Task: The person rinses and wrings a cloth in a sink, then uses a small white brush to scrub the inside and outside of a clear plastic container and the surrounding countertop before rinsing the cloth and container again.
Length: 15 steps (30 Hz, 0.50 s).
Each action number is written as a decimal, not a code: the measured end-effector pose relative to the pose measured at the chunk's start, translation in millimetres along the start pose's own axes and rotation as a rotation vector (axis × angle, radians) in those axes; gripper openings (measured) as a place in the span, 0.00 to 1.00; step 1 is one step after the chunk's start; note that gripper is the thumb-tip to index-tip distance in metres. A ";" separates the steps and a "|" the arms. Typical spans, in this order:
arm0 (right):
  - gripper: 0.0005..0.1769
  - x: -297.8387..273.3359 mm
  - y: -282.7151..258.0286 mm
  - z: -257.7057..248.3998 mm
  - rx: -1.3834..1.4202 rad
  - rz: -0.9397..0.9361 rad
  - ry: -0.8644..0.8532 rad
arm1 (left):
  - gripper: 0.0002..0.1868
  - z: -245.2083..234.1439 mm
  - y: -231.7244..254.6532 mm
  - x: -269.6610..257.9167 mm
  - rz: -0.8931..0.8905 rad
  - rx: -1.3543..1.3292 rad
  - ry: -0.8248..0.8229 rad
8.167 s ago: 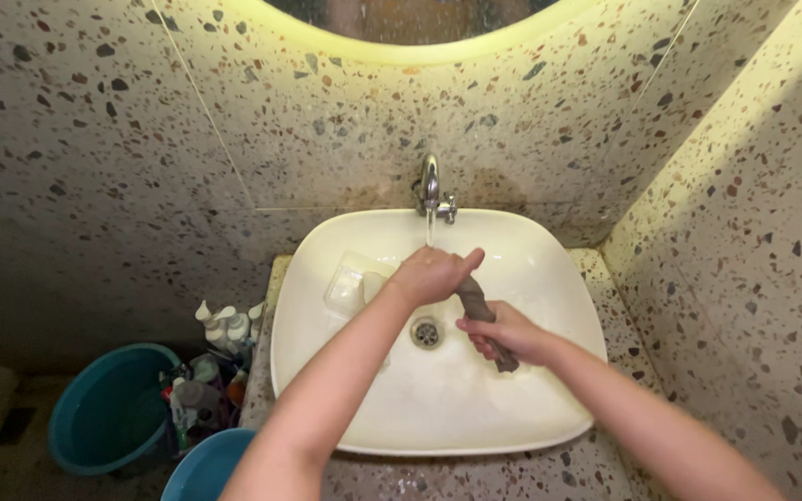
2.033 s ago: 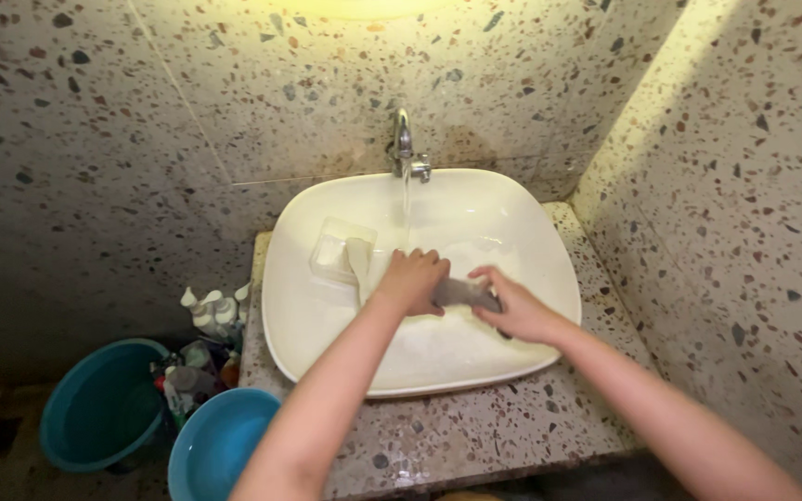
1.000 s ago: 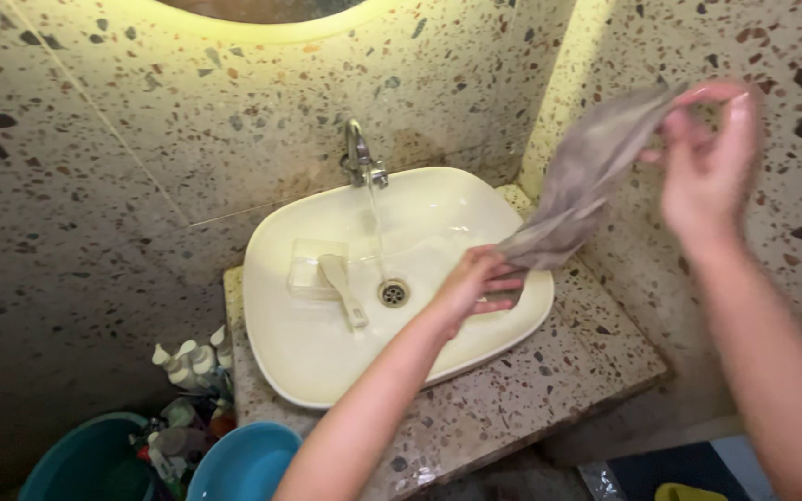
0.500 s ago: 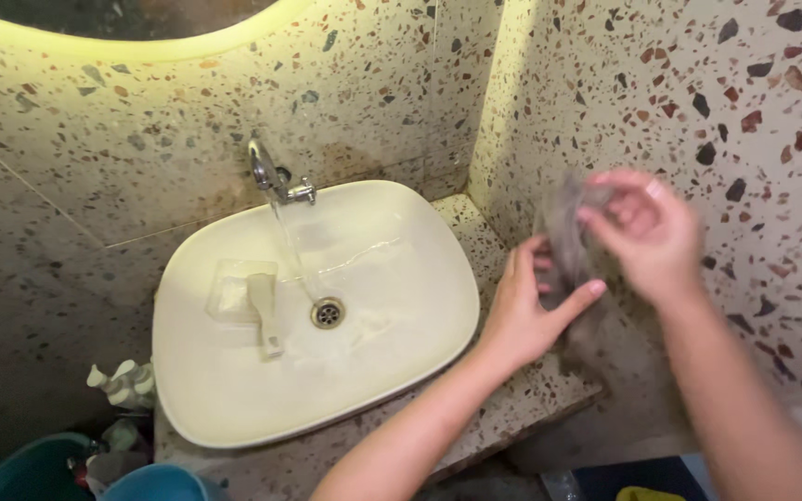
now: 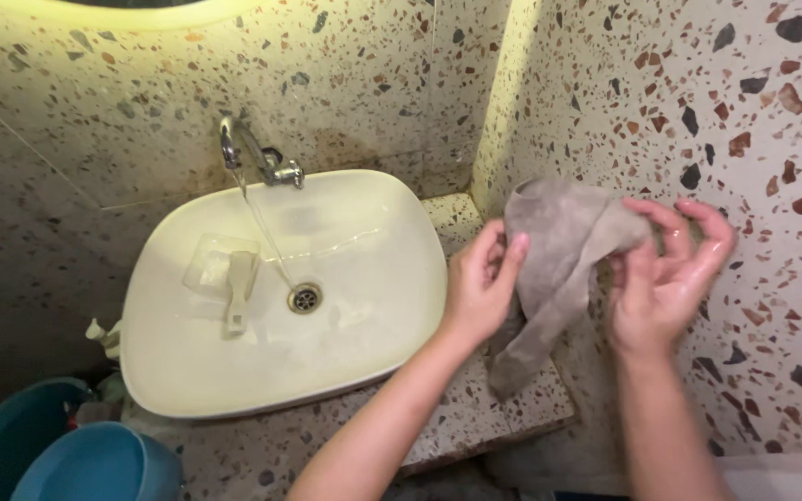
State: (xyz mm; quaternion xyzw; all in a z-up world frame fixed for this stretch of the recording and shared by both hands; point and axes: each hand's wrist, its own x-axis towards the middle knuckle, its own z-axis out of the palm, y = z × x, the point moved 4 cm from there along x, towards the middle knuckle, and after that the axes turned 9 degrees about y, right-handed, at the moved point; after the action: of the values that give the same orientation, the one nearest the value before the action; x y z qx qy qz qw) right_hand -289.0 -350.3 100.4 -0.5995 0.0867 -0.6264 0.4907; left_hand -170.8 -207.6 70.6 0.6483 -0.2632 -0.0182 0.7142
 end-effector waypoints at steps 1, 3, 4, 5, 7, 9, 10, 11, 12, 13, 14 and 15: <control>0.18 -11.5 13.5 -2.6 -0.058 0.006 0.058 | 0.11 3.5 -0.7 3.3 -0.039 0.012 0.010; 0.10 -47.5 52.4 -10.7 -0.176 0.088 0.079 | 0.11 9.5 6.2 3.5 0.112 -0.002 0.024; 0.10 -71.0 73.3 -16.1 -0.236 0.163 0.041 | 0.10 13.0 15.4 2.3 0.303 -0.028 0.024; 0.10 -93.1 94.9 -19.8 -0.288 0.237 -0.025 | 0.10 13.0 24.8 -1.1 0.493 -0.051 0.021; 0.10 -131.9 133.0 -27.7 -0.394 0.352 -0.177 | 0.26 25.0 29.9 -13.5 0.416 0.088 -0.213; 0.10 -159.9 159.1 -39.5 -0.488 0.418 -0.317 | 0.32 39.2 33.9 -27.7 0.304 0.207 -0.463; 0.10 -169.5 167.4 -47.7 -0.531 0.445 -0.365 | 0.29 45.2 32.4 -33.7 0.232 0.261 -0.593; 0.11 -177.7 172.1 -56.6 -0.568 0.466 -0.398 | 0.26 48.4 27.5 -38.4 0.161 0.318 -0.723; 0.11 -182.8 174.6 -67.8 -0.604 0.483 -0.421 | 0.24 44.7 28.2 -39.1 0.331 0.349 -0.680; 0.11 -187.7 174.2 -82.7 -0.636 0.507 -0.438 | 0.22 38.8 24.8 -41.3 0.498 0.380 -0.632; 0.11 -190.0 172.2 -97.9 -0.664 0.519 -0.437 | 0.20 34.5 19.5 -44.1 0.664 0.410 -0.583; 0.12 -192.9 175.8 -99.2 -0.687 0.523 -0.456 | 0.18 21.3 8.7 -40.9 0.626 0.400 -0.479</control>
State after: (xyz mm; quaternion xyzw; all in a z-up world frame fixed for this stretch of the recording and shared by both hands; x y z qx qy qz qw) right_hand -320.8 -347.8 -177.0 -0.8067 0.3263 -0.2698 0.4121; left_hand -217.3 -210.7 64.8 0.6401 -0.6036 0.1005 0.4647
